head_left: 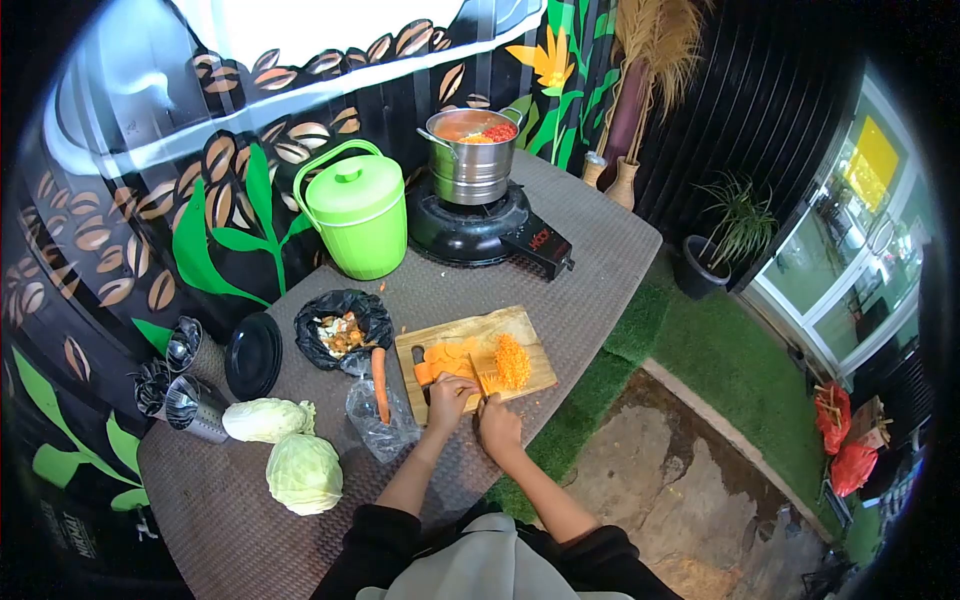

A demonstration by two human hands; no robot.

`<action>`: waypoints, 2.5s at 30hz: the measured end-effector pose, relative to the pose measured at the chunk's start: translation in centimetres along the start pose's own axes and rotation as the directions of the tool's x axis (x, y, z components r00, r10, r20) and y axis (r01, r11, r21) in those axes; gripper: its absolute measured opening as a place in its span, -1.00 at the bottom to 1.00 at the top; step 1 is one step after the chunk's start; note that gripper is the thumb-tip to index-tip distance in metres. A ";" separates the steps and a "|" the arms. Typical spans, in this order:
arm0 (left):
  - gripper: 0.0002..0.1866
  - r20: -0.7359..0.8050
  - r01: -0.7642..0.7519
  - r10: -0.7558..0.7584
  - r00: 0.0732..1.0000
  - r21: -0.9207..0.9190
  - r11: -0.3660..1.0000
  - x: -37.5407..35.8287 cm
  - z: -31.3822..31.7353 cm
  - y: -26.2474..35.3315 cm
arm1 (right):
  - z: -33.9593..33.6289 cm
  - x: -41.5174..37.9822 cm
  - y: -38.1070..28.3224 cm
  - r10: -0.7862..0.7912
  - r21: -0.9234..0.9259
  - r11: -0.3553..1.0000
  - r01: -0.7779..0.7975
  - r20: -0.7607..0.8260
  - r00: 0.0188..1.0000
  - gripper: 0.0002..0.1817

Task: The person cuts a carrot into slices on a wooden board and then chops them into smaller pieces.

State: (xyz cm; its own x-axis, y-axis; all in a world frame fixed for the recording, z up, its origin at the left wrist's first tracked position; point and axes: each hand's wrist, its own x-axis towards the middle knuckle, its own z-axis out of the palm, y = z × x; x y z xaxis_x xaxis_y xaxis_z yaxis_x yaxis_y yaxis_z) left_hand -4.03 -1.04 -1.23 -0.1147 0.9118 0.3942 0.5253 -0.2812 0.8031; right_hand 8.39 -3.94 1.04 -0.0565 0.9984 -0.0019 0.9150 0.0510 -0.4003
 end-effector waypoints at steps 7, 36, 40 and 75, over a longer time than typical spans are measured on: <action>-0.93 -0.012 -0.018 0.017 1.000 -0.047 0.999 0.0 -0.2 -0.2 | -1.8 0.7 0.4 -0.092 0.007 0.996 0.092 0.060 0.994 -0.62; -0.86 0.096 0.028 -0.020 0.995 -0.078 0.997 0.8 -1.4 0.2 | -1.4 0.3 -0.7 0.001 0.053 0.999 -0.007 0.104 0.995 -0.63; -0.87 0.103 0.034 -0.025 0.994 -0.082 0.996 0.9 -1.5 0.3 | -1.6 1.1 0.2 -0.079 0.021 0.997 0.077 0.097 0.992 -0.64; -0.54 -0.100 0.297 -0.286 0.953 0.123 0.947 -0.1 2.6 4.1 | -5.6 -0.7 4.2 -0.053 0.159 0.986 0.057 -0.034 0.998 -0.61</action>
State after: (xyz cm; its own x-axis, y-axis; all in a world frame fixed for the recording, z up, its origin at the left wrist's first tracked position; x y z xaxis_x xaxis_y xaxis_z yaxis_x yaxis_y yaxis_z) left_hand 0.34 -1.51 0.81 -0.3434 0.9197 0.1906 0.5669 0.0412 0.8227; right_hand 14.52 -4.33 4.53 -0.0911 0.9946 0.0502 0.8348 0.1038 -0.5407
